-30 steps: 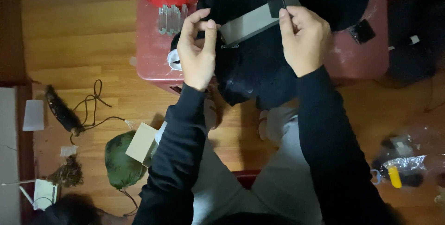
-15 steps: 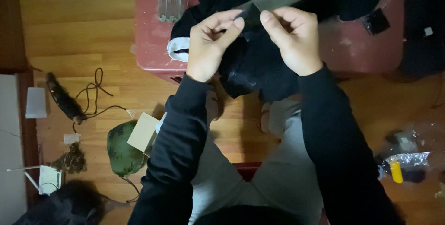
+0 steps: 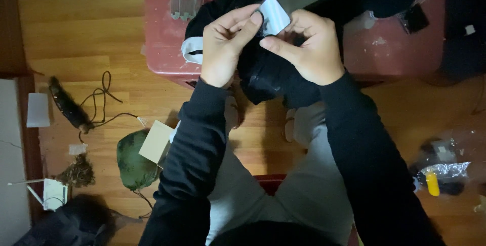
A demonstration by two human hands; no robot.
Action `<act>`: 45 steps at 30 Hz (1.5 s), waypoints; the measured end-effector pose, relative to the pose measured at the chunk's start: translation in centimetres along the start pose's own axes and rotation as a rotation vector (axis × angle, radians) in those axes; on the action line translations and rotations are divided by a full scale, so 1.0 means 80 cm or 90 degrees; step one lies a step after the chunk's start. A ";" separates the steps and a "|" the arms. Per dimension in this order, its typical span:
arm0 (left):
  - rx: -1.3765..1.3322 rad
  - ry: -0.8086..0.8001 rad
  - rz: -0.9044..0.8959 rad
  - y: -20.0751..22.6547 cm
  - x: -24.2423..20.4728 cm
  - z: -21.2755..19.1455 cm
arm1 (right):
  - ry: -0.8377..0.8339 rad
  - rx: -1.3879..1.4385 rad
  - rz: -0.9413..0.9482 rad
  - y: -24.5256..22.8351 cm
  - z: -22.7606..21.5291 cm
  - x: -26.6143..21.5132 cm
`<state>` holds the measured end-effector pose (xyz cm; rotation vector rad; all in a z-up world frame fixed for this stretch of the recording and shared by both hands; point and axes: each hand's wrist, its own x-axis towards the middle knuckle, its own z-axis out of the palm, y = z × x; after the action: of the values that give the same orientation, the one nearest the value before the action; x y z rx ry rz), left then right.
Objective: Polishing a small metal piece by rubbing it against a rectangular polishing block on a low table.
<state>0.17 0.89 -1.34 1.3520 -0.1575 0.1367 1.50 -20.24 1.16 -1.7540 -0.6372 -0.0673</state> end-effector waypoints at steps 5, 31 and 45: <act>-0.052 0.005 -0.022 -0.005 0.001 0.001 | 0.038 0.026 -0.013 0.003 0.000 0.001; 0.102 0.029 0.042 0.002 -0.001 0.008 | 0.142 0.085 0.040 0.010 -0.002 0.005; 0.097 0.031 0.038 0.009 -0.001 0.010 | 0.083 0.058 0.023 0.010 -0.005 0.002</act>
<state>-0.09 0.27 -0.48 1.4952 -0.1484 0.2362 2.09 -20.66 0.58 -1.6579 -0.5053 -0.1253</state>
